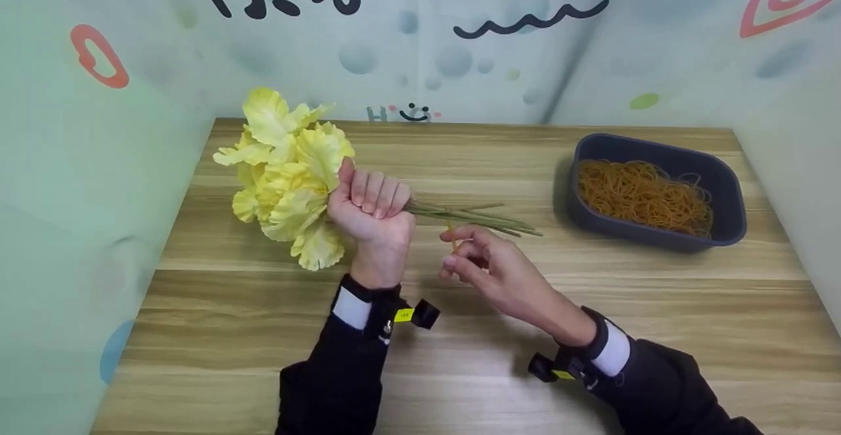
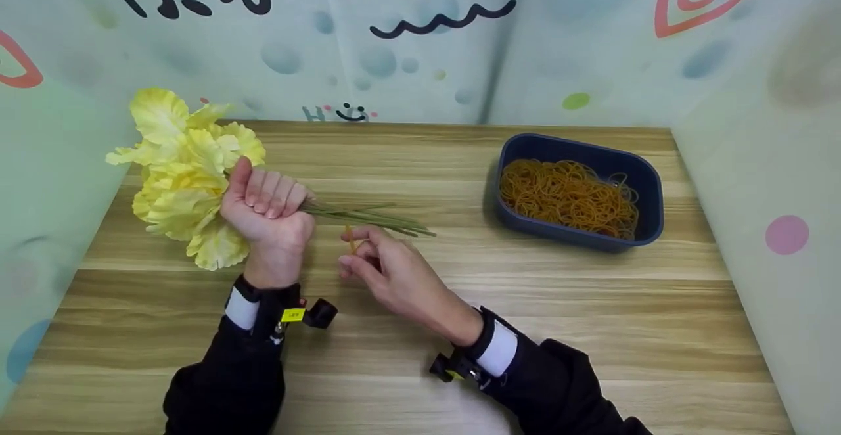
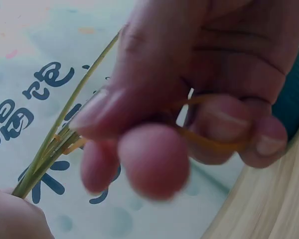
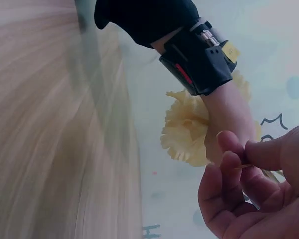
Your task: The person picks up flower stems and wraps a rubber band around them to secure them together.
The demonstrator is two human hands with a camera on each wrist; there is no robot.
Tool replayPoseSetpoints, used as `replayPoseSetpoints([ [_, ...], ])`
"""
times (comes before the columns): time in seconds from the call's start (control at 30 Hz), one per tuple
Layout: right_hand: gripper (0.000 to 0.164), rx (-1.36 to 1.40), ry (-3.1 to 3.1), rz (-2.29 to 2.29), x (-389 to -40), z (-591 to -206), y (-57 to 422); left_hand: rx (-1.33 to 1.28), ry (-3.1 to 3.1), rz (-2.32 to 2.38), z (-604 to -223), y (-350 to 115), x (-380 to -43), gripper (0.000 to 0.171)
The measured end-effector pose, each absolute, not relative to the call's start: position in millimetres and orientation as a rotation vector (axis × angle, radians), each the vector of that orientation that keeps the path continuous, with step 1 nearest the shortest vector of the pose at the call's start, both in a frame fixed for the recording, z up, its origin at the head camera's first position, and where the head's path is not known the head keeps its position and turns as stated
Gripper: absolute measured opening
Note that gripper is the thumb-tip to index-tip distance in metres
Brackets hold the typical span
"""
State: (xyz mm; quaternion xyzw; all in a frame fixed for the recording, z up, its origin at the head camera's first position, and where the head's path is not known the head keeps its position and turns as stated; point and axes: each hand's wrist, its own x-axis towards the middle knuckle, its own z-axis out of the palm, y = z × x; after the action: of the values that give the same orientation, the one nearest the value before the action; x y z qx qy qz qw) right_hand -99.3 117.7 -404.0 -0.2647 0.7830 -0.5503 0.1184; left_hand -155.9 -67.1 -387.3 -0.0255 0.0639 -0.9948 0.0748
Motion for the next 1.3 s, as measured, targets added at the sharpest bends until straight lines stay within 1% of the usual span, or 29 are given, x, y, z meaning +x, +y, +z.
replayPoseSetpoints([
  [0.13,0.021,-0.855,2.360,-1.579,-95,-402,118,-0.078,0.189,-2.988,-387,-66,-156,0.061],
  [0.4,0.016,-1.337,2.737,-1.220,-90,-391,125,-0.081,0.167,-2.998,-390,-62,-157,0.063],
  [0.53,0.016,-1.497,2.748,-1.086,-91,-384,133,-0.072,0.170,-3.001,-390,-61,-157,0.063],
  [0.63,0.017,-1.532,2.692,-1.099,-92,-378,140,-0.065,0.145,-2.996,-389,-60,-156,0.063],
  [0.8,0.017,-1.503,2.716,-1.185,-91,-367,149,-0.098,0.051,-2.998,-388,-55,-153,0.063],
  [0.93,0.019,-1.491,2.769,-1.201,-88,-361,152,-0.130,0.037,-2.981,-386,-54,-151,0.063],
  [1.07,0.020,-1.535,2.785,-1.205,-85,-357,152,-0.172,0.007,-2.959,-385,-53,-149,0.062],
  [1.3,0.015,-1.541,2.891,-1.225,-88,-354,153,-0.219,-0.094,-3.005,-385,-46,-146,0.057],
])
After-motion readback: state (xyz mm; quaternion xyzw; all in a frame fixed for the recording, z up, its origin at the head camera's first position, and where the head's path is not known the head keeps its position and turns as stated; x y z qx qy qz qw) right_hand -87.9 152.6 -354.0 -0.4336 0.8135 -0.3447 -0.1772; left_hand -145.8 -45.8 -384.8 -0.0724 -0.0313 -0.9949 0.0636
